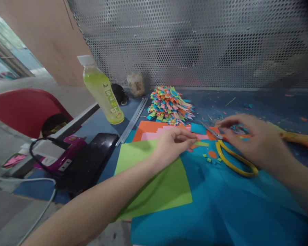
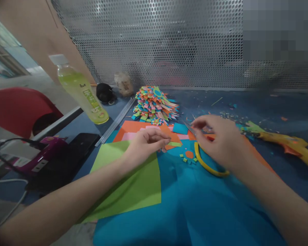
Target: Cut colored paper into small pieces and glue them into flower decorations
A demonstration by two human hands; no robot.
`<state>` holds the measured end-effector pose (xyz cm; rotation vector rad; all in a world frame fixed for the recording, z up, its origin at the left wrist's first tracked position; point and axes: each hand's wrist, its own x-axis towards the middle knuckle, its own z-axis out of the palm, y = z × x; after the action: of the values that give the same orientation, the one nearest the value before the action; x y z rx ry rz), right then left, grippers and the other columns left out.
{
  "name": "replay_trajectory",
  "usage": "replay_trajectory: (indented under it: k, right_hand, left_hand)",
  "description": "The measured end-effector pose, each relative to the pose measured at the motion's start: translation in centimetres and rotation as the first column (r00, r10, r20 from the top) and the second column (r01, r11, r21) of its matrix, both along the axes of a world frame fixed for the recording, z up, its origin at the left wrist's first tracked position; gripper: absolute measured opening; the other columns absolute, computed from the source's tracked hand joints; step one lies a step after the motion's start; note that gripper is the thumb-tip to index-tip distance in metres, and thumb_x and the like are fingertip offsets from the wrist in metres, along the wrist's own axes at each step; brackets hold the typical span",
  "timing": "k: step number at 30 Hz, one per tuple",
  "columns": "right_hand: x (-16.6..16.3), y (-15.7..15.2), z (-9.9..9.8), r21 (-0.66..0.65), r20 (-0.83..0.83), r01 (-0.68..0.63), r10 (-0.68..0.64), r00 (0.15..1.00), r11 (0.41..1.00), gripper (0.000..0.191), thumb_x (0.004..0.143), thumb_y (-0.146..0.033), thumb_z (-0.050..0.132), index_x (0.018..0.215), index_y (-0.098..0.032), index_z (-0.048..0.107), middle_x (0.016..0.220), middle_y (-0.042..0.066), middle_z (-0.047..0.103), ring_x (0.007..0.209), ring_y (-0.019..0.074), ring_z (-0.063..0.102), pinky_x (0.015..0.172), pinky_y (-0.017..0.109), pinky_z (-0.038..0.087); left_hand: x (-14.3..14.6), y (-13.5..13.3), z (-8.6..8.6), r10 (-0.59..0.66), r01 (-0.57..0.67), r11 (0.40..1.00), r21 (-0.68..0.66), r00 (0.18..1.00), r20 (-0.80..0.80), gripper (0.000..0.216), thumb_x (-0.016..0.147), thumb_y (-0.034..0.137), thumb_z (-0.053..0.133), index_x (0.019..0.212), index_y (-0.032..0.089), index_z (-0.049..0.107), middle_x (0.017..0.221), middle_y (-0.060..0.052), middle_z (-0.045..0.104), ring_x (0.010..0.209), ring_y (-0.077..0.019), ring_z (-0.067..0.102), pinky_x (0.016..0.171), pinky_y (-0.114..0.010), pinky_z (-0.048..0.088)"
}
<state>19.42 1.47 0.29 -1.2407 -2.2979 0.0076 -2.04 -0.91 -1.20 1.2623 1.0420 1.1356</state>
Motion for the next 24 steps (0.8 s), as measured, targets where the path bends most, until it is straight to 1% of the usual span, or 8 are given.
replay_trajectory:
  k: [3, 5, 7, 10, 13, 16, 20, 24]
  right_hand:
    - [-0.1, 0.6, -2.1, -0.129, 0.139, -0.142, 0.160, 0.977, 0.981, 0.029, 0.084, -0.041, 0.057, 0.105, -0.022, 0.062, 0.095, 0.007, 0.069, 0.087, 0.0254, 0.064, 0.081, 0.046, 0.047]
    - [0.1, 0.6, -2.9, -0.189, 0.187, -0.194, 0.230, 0.955, 0.963, 0.033, 0.081, -0.039, 0.059, 0.110, -0.023, 0.060, 0.106, 0.009, 0.068, 0.099, 0.0298, 0.062, 0.084, 0.047, 0.045]
    - [0.3, 0.3, -3.1, -0.232, 0.207, -0.198, 0.247, 0.947, 0.952, 0.039, 0.081, -0.038, 0.059, 0.117, -0.022, 0.056, 0.115, 0.011, 0.064, 0.107, 0.0320, 0.058, 0.087, 0.049, 0.044]
    - [0.5, -0.1, -2.7, -0.317, 0.210, -0.163, 0.237, 0.949, 0.934, 0.041, 0.080, -0.041, 0.059, 0.116, -0.023, 0.054, 0.115, 0.011, 0.064, 0.110, 0.0342, 0.055, 0.089, 0.053, 0.041]
    - [0.4, -0.5, -2.1, -0.374, 0.172, -0.160, 0.238, 0.956, 0.914, 0.035, 0.078, -0.040, 0.061, 0.109, -0.024, 0.056, 0.109, 0.009, 0.066, 0.105, 0.0335, 0.057, 0.086, 0.051, 0.044]
    - [0.1, -0.8, -1.8, -0.438, 0.121, -0.181, 0.257, 0.959, 0.881, 0.029, 0.077, -0.033, 0.064, 0.103, -0.025, 0.056, 0.102, 0.007, 0.066, 0.096, 0.0292, 0.061, 0.081, 0.045, 0.048]
    - [-0.5, -1.4, -1.6, -0.494, -0.043, -0.220, 0.229, 0.972, 0.841, 0.042, 0.079, -0.025, 0.059, 0.119, -0.023, 0.047, 0.110, 0.008, 0.061, 0.097, 0.0234, 0.062, 0.080, 0.036, 0.052]
    - [-0.9, -1.5, -1.3, -0.490, -0.154, -0.218, 0.163, 0.975, 0.844, 0.049, 0.079, -0.020, 0.053, 0.127, -0.023, 0.045, 0.107, 0.008, 0.059, 0.094, 0.0198, 0.063, 0.083, 0.034, 0.053]
  left_hand:
    - [-0.1, 0.0, -0.1, 0.020, -0.020, 1.000, 0.017, 1.000, -0.003, 0.005, 0.070, 0.016, 0.069, 0.072, 0.014, 0.065, 0.067, 0.000, 0.069, 0.053, -0.0072, 0.061, 0.056, -0.019, 0.050]
    - [-0.1, 0.0, 0.0, 0.033, -0.033, 0.999, 0.021, 0.999, -0.005, 0.008, 0.070, 0.018, 0.070, 0.074, 0.015, 0.064, 0.070, 0.000, 0.070, 0.056, -0.0074, 0.062, 0.058, -0.020, 0.050]
    - [-0.1, -0.1, 0.2, 0.033, -0.032, 0.999, 0.019, 0.999, -0.015, 0.008, 0.070, 0.018, 0.070, 0.074, 0.014, 0.064, 0.069, 0.000, 0.069, 0.055, -0.0073, 0.061, 0.057, -0.020, 0.050]
    - [0.0, -0.1, 0.4, 0.013, -0.012, 1.000, 0.015, 0.999, -0.042, 0.006, 0.071, 0.017, 0.069, 0.071, 0.014, 0.064, 0.066, 0.000, 0.068, 0.051, -0.0069, 0.059, 0.054, -0.020, 0.049]
    - [0.0, -0.1, 0.4, 0.005, -0.004, 1.000, 0.017, 0.998, -0.062, 0.006, 0.071, 0.018, 0.069, 0.071, 0.014, 0.064, 0.068, -0.001, 0.069, 0.052, -0.0071, 0.060, 0.055, -0.020, 0.049]
    - [-0.2, 0.0, 0.3, 0.021, -0.020, 1.000, 0.023, 0.998, -0.063, 0.008, 0.071, 0.020, 0.069, 0.074, 0.015, 0.064, 0.070, -0.001, 0.070, 0.054, -0.0077, 0.061, 0.056, -0.021, 0.050]
    - [-0.3, 0.0, 0.2, 0.046, -0.044, 0.998, 0.033, 0.997, -0.054, 0.010, 0.072, 0.022, 0.069, 0.077, 0.016, 0.063, 0.071, 0.000, 0.070, 0.057, -0.0080, 0.062, 0.057, -0.020, 0.049]
    - [-0.4, 0.0, 0.3, 0.073, -0.071, 0.996, 0.046, 0.995, -0.065, 0.013, 0.071, 0.025, 0.071, 0.079, 0.016, 0.064, 0.071, 0.000, 0.070, 0.061, -0.0090, 0.062, 0.060, -0.021, 0.049]
